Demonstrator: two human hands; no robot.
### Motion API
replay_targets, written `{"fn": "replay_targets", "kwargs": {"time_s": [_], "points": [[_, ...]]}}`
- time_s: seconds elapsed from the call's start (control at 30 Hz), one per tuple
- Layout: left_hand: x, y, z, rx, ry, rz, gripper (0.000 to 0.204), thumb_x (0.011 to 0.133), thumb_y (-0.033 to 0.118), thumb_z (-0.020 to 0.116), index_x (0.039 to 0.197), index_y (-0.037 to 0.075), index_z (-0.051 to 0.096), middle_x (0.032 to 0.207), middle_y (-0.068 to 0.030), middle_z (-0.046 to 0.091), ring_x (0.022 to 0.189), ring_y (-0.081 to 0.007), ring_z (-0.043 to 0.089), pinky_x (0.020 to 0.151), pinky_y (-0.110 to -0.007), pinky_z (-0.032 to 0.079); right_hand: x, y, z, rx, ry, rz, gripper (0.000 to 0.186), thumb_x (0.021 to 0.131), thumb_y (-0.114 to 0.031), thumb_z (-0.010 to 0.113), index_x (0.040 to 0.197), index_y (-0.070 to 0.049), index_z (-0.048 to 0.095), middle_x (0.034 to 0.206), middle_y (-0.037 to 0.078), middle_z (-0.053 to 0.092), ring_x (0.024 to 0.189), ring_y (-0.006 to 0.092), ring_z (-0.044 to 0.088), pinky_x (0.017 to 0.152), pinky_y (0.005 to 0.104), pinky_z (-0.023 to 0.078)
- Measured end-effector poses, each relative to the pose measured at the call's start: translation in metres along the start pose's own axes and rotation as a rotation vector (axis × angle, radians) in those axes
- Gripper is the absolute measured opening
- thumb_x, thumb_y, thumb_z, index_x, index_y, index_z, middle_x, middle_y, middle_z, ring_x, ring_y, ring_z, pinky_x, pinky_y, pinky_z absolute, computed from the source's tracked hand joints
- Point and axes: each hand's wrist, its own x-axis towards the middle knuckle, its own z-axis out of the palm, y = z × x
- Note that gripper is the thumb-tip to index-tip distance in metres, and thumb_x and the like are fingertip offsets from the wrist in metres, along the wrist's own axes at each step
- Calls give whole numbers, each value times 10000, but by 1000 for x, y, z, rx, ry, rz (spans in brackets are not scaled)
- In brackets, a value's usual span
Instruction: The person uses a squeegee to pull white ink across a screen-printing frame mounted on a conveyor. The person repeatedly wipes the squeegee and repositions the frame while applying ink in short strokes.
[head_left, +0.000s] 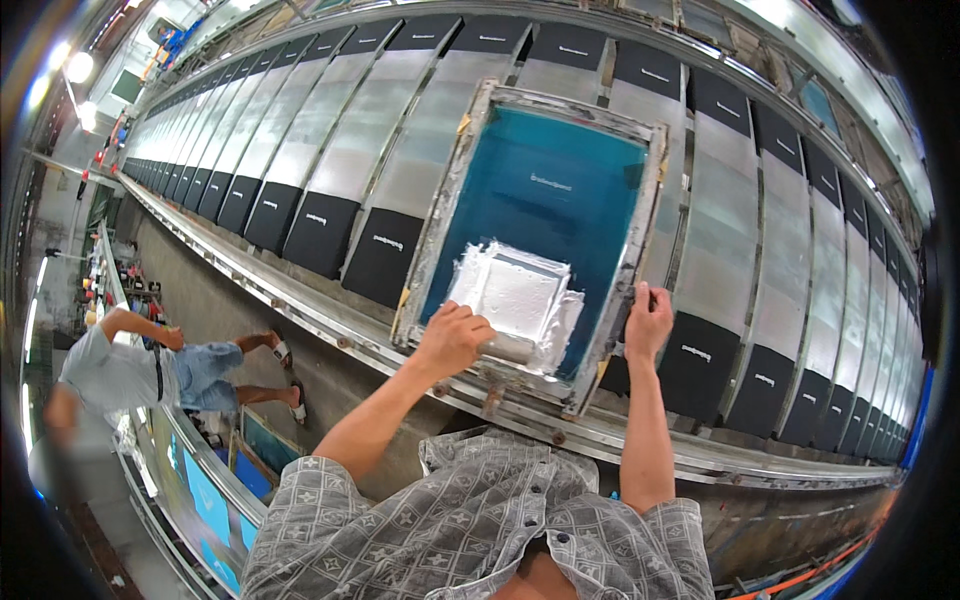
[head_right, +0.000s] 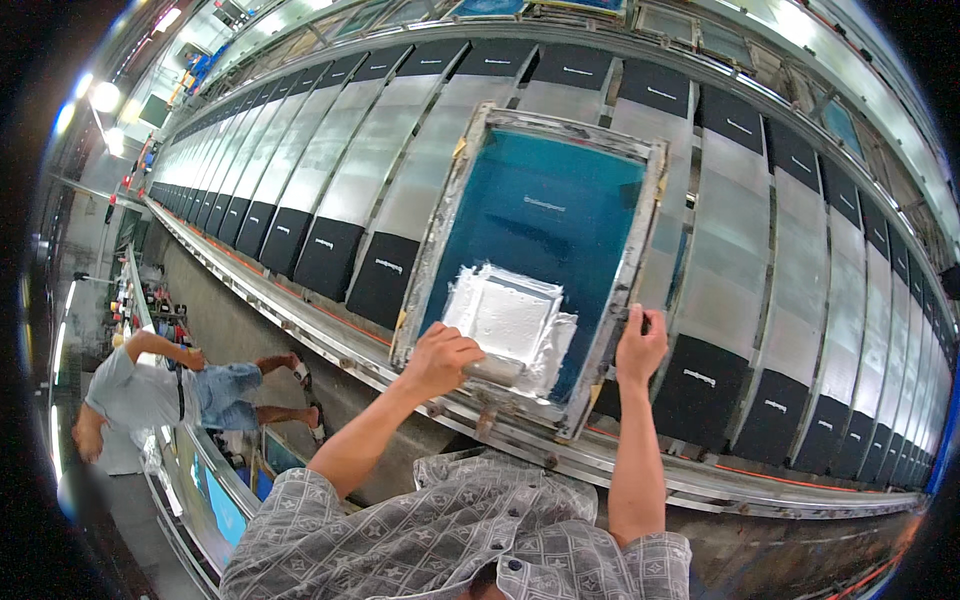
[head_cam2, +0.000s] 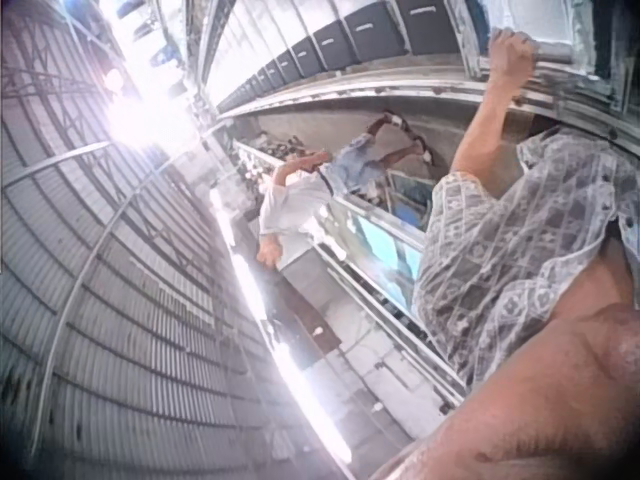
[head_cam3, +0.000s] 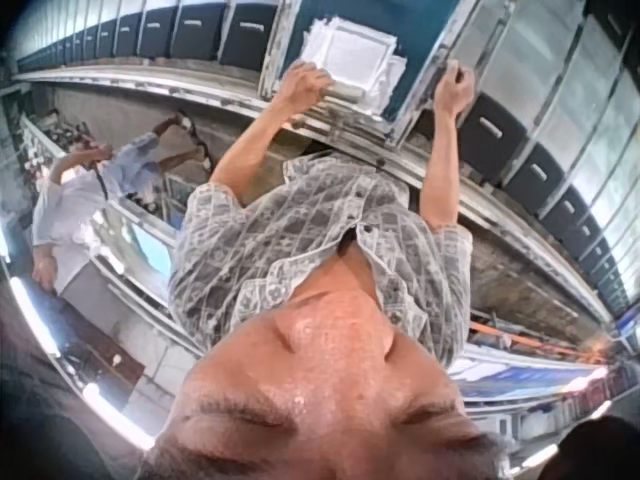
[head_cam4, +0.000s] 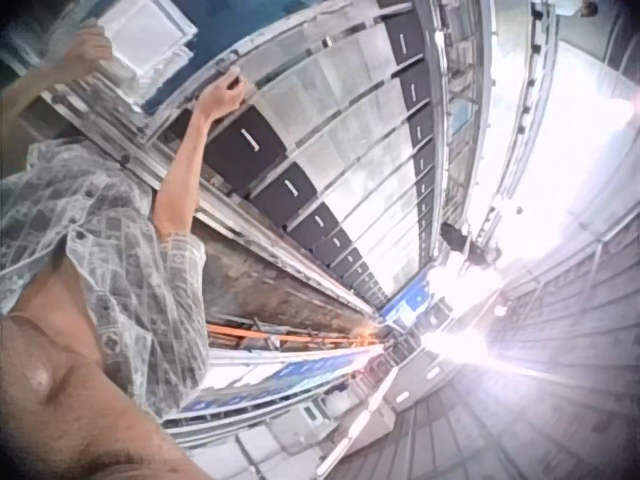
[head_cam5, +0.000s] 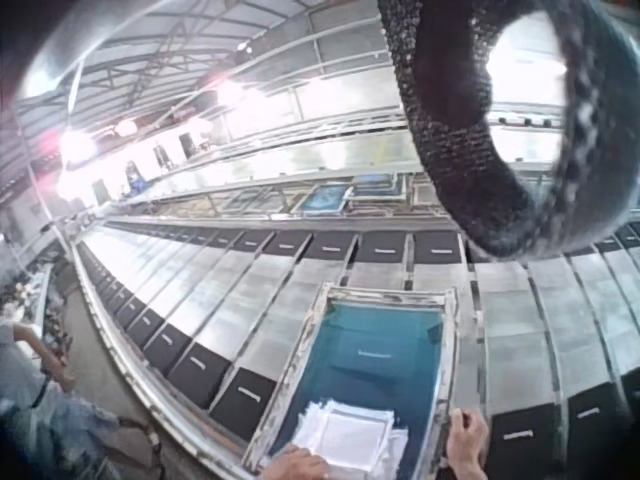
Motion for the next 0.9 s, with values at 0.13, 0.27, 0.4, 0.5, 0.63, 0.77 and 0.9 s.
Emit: {"fn": "replay_targets", "kwargs": {"time_s": [0.13,0.27,0.4,0.5,0.63,0.77,0.9], "points": [[-9,-51,-17,-61,-53,-28,151,655,63,674,791,126,675,842,-8,670,816,-205,616,822,-355,420,-21,-21,42,76,-44,54,311,923,-304,625,842,-5,599,691,82,575,621,170,474,616,325,423],[-17,-55,-3,-36,-96,8,219,614,136,779,819,139,702,812,-4,667,777,-219,634,765,-364,446,-23,-22,47,-43,-9,31,301,926,-305,620,857,-12,609,669,87,573,604,154,476,602,314,424],[12,-70,-15,-131,-302,-59,210,682,297,795,785,136,707,716,-54,656,742,-294,642,699,-427,486,-20,-30,44,-283,-40,16,304,919,-336,612,892,-34,627,744,146,635,671,290,608,644,366,465],[50,-96,-18,-216,-244,-73,248,652,327,809,788,142,715,682,-84,643,713,-315,641,659,-440,495,-19,-58,43,-488,-67,-214,364,910,-396,609,919,-35,654,805,169,667,781,380,636,746,427,489],[117,-123,-17,-134,-295,2,253,645,326,800,819,153,740,724,-128,670,737,-347,652,670,-454,517,-2,-128,72,-198,-608,-507,408,848,-446,671,925,-46,686,811,149,684,858,365,633,862,421,460],[149,-128,-17,-125,-391,-90,253,648,337,798,829,169,744,748,-130,681,751,-345,656,681,-443,520,5,-160,120,-695,-934,-430,367,758,-385,748,884,-43,706,780,163,686,766,350,653,729,413,510],[121,-118,1,-73,-255,-30,181,661,306,777,748,161,712,687,-135,657,730,-359,654,658,-459,515,-15,-127,123,-730,-885,-615,271,738,-300,749,828,-50,696,719,161,669,758,343,656,704,436,506]]}}
